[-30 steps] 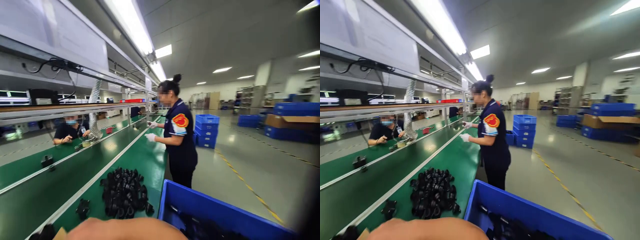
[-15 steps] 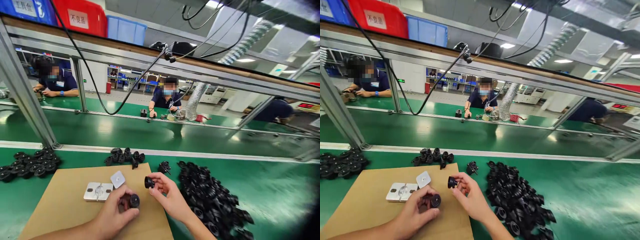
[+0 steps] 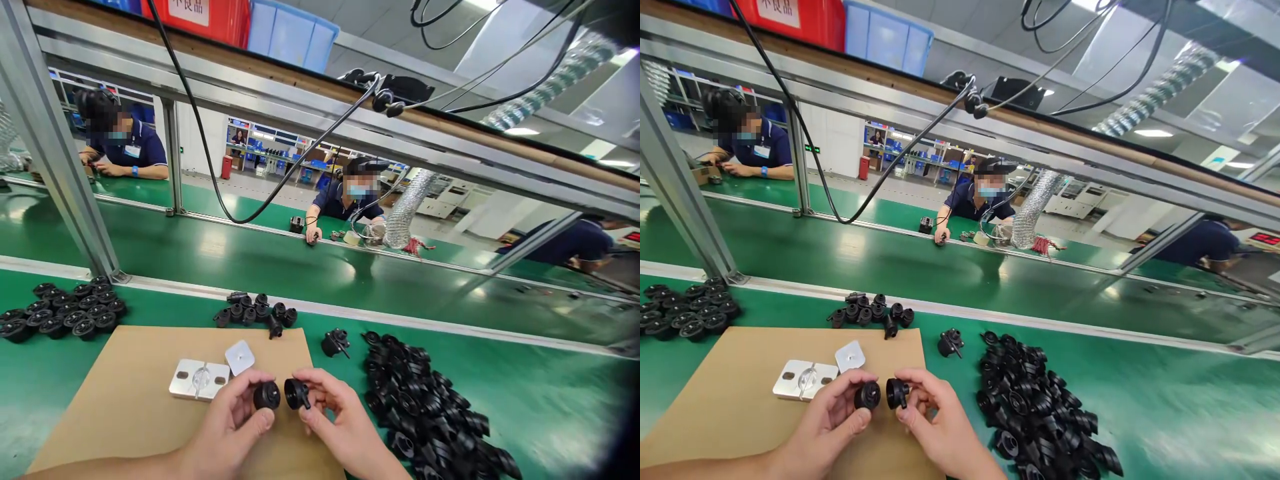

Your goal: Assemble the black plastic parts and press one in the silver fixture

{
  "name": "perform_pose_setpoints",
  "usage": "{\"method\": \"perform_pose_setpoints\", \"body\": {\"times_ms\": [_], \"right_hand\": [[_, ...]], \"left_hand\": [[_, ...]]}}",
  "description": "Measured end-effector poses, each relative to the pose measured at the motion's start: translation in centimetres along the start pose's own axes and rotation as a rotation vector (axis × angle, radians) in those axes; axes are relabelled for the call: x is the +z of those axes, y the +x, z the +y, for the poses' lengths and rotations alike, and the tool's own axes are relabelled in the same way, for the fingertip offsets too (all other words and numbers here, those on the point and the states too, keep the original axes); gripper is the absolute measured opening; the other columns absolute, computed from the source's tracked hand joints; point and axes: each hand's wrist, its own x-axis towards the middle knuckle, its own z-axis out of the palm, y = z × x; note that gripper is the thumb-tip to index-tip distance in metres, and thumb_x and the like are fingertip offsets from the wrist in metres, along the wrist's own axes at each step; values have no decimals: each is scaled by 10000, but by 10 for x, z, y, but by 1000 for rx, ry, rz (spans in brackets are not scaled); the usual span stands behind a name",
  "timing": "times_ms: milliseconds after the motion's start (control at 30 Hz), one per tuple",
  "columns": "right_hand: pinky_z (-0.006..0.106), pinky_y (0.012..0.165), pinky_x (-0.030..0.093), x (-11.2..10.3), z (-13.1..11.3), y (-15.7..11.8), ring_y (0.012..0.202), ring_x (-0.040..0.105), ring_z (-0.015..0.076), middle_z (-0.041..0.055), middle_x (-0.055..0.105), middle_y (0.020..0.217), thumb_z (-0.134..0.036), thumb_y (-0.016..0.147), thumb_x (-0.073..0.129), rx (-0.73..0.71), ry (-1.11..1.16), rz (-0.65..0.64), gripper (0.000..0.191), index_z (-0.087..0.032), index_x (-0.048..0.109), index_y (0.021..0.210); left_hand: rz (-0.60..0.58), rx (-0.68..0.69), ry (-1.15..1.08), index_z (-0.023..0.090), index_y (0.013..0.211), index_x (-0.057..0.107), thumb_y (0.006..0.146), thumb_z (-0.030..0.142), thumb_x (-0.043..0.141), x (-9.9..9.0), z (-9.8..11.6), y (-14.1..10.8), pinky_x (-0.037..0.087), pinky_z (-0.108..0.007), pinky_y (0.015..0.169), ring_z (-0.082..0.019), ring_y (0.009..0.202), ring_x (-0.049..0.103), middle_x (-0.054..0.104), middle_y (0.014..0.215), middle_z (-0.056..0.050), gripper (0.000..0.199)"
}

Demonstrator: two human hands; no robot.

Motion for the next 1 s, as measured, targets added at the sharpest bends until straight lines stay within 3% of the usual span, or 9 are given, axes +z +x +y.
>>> {"method": "perform_pose_setpoints", "body": {"times_ms": [133, 300, 467, 667, 1000], "right_hand": [[271, 622, 580, 3, -2, -2, 667, 686, 180, 53, 714, 844, -412, 980, 764, -94, -81, 60, 370, -217, 719, 1291], [251, 659, 635, 7, -9, -4, 744, 721, 189, 107, 769, 1028, -353, 959, 787, -231, -187, 147, 294, -240, 774, 1230], [231, 599, 607, 8, -13, -2, 761, 717, 199, 124, 762, 1065, -382, 1002, 746, -257, -199, 98, 286, -221, 762, 1237], [257, 656, 567, 7, -12, -2, 752, 686, 188, 55, 743, 989, -268, 997, 715, -338, -304, 45, 303, -271, 712, 1300], [287, 599, 477, 9, -13, -2, 644, 625, 166, 17, 715, 932, -225, 1013, 677, -434, -407, 1, 359, -285, 645, 1366]], "left_hand": [[-10, 16, 1, 268, 1333, 605, 968, 623, 729, -1, -1, 1, 515, -340, 942, -230, 1092, 603, 616, 1203, -92, 524], [-44, 56, 40, 247, 1324, 626, 988, 605, 706, -3, 2, 1, 512, -382, 1012, -280, 1202, 595, 600, 1265, -112, 498], [-50, 85, 84, 240, 1338, 654, 1000, 575, 701, 0, 5, 1, 534, -394, 1044, -297, 1240, 607, 602, 1296, -123, 479], [-37, 142, 126, 273, 1389, 667, 1028, 508, 684, -2, 3, 3, 506, -413, 1146, -287, 1289, 606, 625, 1339, -117, 431], [-39, 237, 213, 297, 1413, 681, 1037, 483, 677, 0, 6, 2, 568, -340, 970, -271, 1213, 633, 674, 1319, -113, 419]]}}
